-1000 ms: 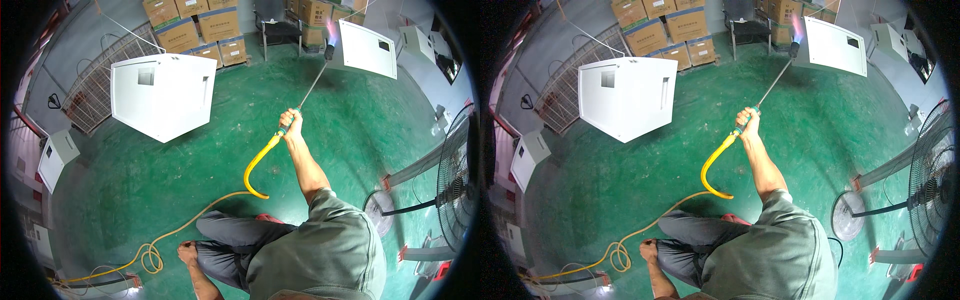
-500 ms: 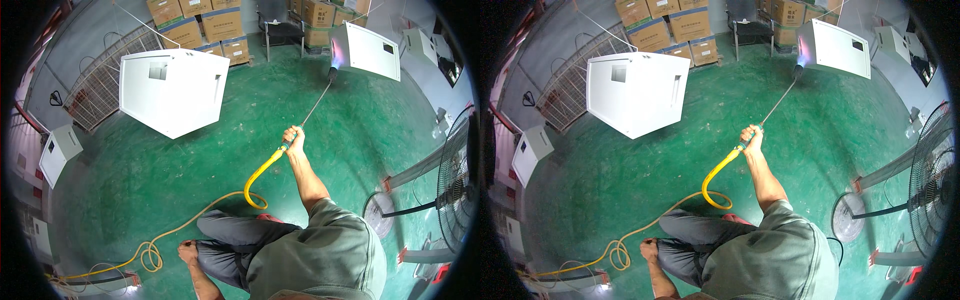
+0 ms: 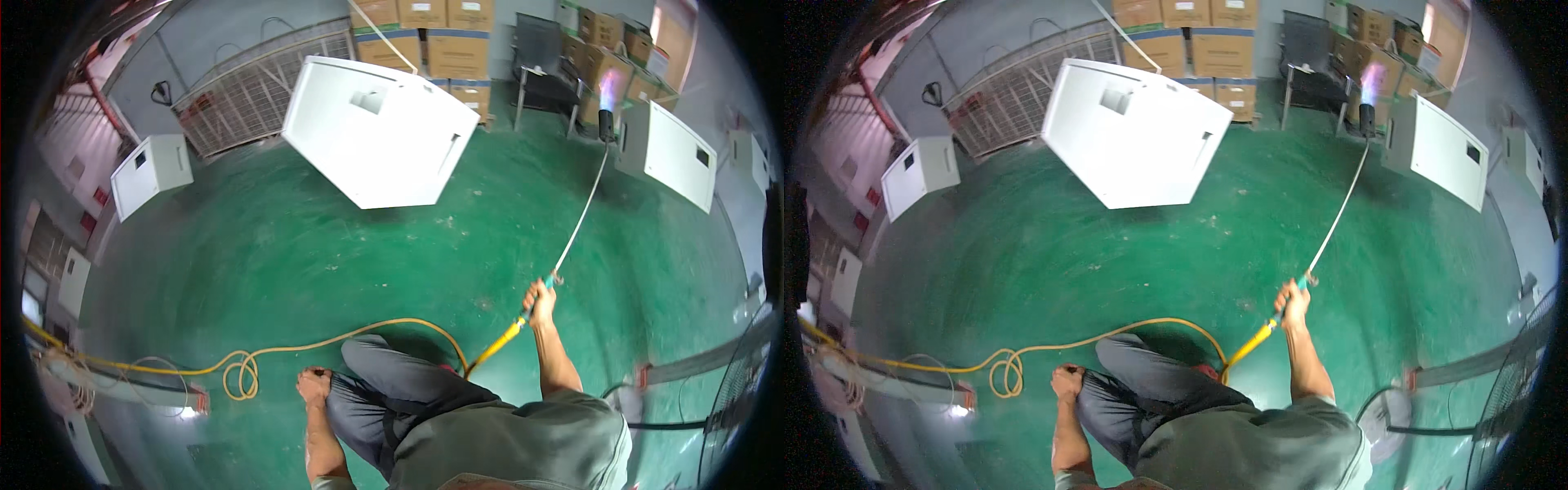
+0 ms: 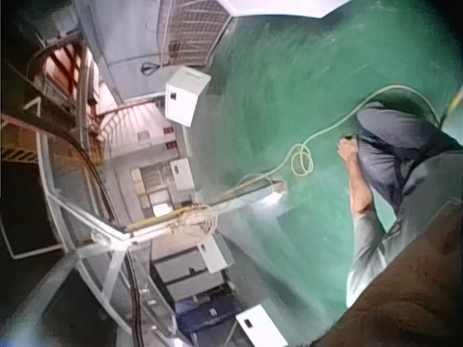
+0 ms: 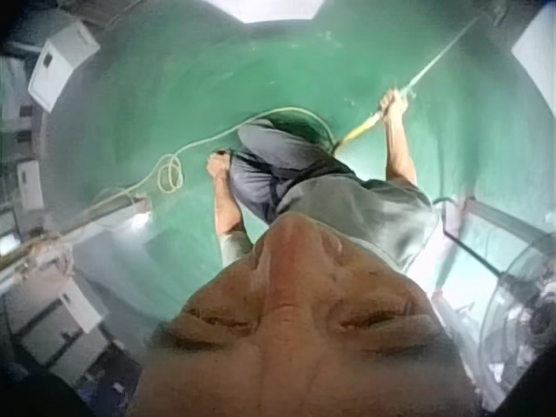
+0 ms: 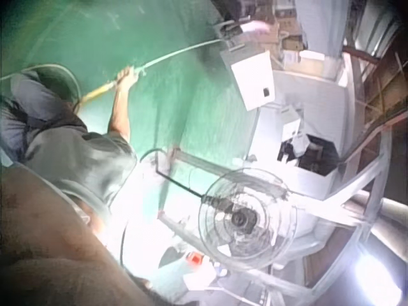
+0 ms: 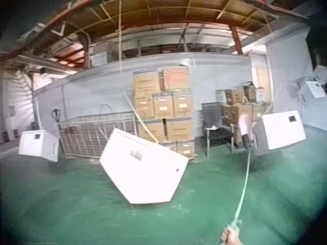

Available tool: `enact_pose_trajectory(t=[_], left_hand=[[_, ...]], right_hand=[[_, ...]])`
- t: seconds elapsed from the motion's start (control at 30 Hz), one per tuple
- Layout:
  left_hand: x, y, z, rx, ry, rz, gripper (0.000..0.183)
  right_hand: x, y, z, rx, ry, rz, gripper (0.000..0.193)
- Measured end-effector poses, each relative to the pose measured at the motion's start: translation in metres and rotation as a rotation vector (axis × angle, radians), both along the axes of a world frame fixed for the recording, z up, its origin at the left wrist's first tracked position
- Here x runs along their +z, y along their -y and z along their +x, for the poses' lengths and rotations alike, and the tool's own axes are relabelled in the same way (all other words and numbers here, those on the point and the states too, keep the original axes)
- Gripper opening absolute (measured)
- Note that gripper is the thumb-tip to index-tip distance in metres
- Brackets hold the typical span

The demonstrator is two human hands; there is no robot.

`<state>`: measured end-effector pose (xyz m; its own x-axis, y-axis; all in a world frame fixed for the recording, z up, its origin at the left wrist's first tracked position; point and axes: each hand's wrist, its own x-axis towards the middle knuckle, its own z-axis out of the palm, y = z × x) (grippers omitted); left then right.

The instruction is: The person uses a flame torch to apply heat to plastic wrap around large metal panels suspended in a workshop.

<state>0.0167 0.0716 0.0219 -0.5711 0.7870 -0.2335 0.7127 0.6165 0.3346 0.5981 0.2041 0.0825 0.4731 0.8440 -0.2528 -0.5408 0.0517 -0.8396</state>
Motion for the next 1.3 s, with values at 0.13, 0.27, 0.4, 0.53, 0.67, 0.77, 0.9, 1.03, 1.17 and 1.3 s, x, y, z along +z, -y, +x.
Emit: enact_pose_trajectory(t=[0.13,0.27,0.4,0.53,0.67,0.77,0.9,1.03,1.17,1.3], left_hand=[[-0.004,0.008,-0.004,0.005,-0.023,0.032,0.024],[0.001,0.008,0.002,0.014,-0.032,0.038,0.024],[0.002,0.006,0.001,0.014,-0.005,0.027,0.025],[0.006,0.005,0.008,0.0,-0.008,0.053,0.026],[0.008,0.006,0.009,0.01,-0.019,0.053,0.027],[0.01,0.006,0.011,0.019,-0.006,0.058,0.027],[0.008,0.007,0.008,0.019,-0.027,0.053,0.026],[0.008,0.006,0.01,0.011,-0.027,0.056,0.025],[0.009,0.003,0.013,0.012,-0.034,0.048,0.025],[0.011,0.008,0.008,0.016,-0.009,0.009,0.028]], right_hand=[[0.011,0.061,-0.007,0.163,0.276,-0.028,0.01],[0.013,0.108,0.024,0.166,0.646,-0.21,0.013],[-0.006,0.152,0.06,0.212,1.071,-0.187,0.015],[-0.006,0.195,0.075,0.358,1.35,-0.293,0.016],[-0.008,0.232,0.084,0.463,1.465,-0.349,0.015],[-0.009,0.255,0.094,0.558,1.472,-0.423,0.016],[-0.027,0.271,0.104,0.504,1.491,-0.412,0.015],[-0.041,0.269,0.102,0.271,1.478,-0.314,0.017],[-0.037,0.254,0.097,0.174,1.401,-0.203,0.018],[-0.007,0.25,0.071,0.31,1.209,-0.302,0.01]])
